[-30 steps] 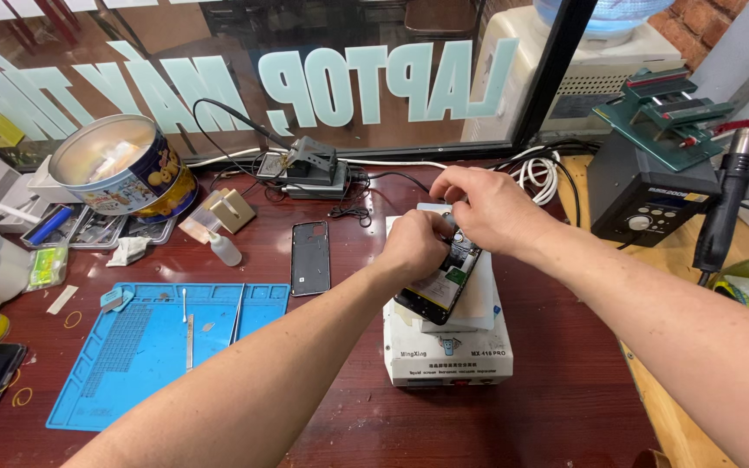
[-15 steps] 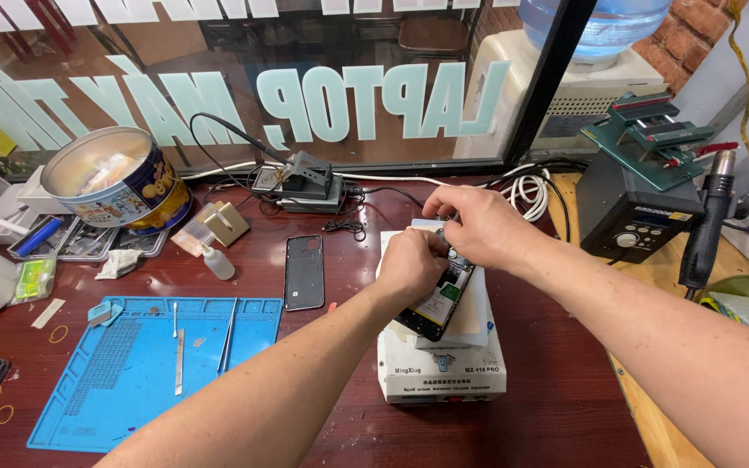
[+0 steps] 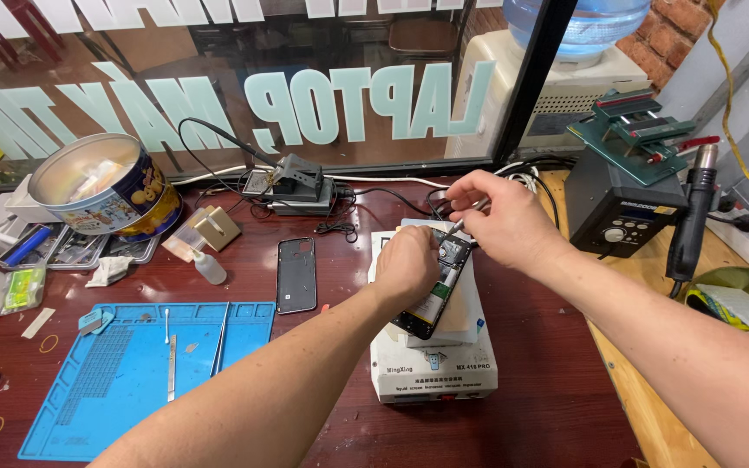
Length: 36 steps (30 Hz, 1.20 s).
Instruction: The person disassembles a smartphone by prying open the back cover and removing the battery. They then use a screwdriver to remove screws from the motherboard and lift it out of the phone frame. The person places the components on the workbench.
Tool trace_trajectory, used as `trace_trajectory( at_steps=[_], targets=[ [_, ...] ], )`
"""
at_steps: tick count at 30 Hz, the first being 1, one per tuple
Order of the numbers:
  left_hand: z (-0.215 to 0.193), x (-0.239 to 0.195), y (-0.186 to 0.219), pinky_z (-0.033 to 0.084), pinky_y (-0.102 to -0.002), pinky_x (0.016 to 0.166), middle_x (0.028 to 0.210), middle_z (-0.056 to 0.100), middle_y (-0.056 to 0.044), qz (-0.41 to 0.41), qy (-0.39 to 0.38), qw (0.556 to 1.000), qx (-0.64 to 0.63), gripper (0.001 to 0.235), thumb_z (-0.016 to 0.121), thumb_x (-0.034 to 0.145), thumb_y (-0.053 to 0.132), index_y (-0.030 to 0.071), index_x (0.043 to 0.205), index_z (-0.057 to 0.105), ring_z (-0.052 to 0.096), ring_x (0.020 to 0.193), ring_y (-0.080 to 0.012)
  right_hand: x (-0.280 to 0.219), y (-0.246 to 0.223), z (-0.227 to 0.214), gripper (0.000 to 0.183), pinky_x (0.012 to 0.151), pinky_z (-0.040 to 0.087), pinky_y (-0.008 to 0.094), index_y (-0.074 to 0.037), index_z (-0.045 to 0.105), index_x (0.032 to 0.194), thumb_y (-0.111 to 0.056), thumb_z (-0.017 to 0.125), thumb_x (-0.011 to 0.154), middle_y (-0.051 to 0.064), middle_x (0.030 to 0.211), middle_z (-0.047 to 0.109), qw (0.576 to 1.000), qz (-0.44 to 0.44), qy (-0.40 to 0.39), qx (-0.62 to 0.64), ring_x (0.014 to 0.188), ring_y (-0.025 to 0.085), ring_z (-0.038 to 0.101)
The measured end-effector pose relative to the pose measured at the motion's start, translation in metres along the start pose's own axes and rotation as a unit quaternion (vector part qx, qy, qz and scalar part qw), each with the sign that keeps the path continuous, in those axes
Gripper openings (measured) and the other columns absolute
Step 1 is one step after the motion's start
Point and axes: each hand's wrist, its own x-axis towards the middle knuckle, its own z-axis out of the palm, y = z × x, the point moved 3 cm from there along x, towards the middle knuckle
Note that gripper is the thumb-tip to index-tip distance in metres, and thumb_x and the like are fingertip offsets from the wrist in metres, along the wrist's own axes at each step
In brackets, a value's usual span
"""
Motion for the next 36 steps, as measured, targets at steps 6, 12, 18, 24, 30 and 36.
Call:
trace_trajectory(
  at_steps=[6,12,18,24,30,36],
  targets=[
    [-0.004,0.011,-0.013,0.058,-0.043,0.083,0.088,0.076,-0.019,0.031,-0.018,0.998,-0.060,0.015,0.069,0.083,0.012,0.005,0.093,0.078,0.075,0.087,-0.0337,-0.007,0.007,-0.007,0.022,0.073,0.064,0.030,-0.003,0.067,0.112,0.000,0.059,0.092,0.009,0.102,0.073,0.994,0.061,0.031,0.090,0.091,0.016,0.076],
    [-0.017,0.003,-0.010,0.063,-0.043,0.061,0.085,0.077,-0.018,-0.109,-0.063,0.984,-0.124,0.026,0.056,0.090,0.008,0.008,0.105,0.076,0.075,0.065,-0.0305,-0.016,0.015,0.003,0.022,0.074,0.065,0.029,-0.003,0.067,0.113,-0.001,0.062,0.092,0.009,0.102,0.071,0.991,0.081,0.044,0.100,0.091,0.016,0.075],
    [-0.019,0.003,-0.006,0.063,-0.037,0.062,0.084,0.078,-0.017,-0.071,-0.052,0.991,-0.104,0.025,0.061,0.085,0.008,0.008,0.102,0.079,0.076,0.064,-0.0252,-0.023,0.022,0.013,0.021,0.077,0.064,0.029,-0.003,0.066,0.115,-0.005,0.064,0.094,0.008,0.103,0.069,0.981,0.124,0.058,0.139,0.094,0.016,0.074],
    [-0.013,0.009,-0.013,0.061,-0.036,0.078,0.088,0.078,-0.016,-0.032,-0.034,0.996,-0.078,0.024,0.065,0.080,0.008,0.009,0.099,0.080,0.077,0.077,-0.0257,-0.026,0.027,0.012,0.024,0.080,0.065,0.030,-0.002,0.064,0.115,-0.001,0.064,0.091,0.010,0.104,0.068,0.969,0.131,0.072,0.198,0.096,0.017,0.074],
    [-0.012,0.006,0.002,0.058,-0.041,0.080,0.087,0.076,-0.019,0.036,-0.049,0.998,0.009,0.015,0.068,0.080,0.009,0.006,0.089,0.080,0.074,0.085,-0.0346,-0.030,0.031,0.007,0.024,0.081,0.065,0.030,-0.001,0.064,0.116,0.000,0.062,0.092,0.010,0.106,0.066,0.968,0.127,0.086,0.198,0.097,0.018,0.074],
    [-0.005,0.014,0.019,0.058,-0.046,0.081,0.104,0.071,-0.023,0.187,-0.114,0.954,0.206,0.015,0.064,0.081,0.001,0.000,0.092,0.074,0.071,0.094,-0.0401,-0.035,0.033,0.001,0.023,0.081,0.065,0.030,-0.001,0.063,0.116,-0.002,0.062,0.093,0.009,0.103,0.068,0.967,0.131,0.088,0.197,0.097,0.018,0.074]
  ],
)
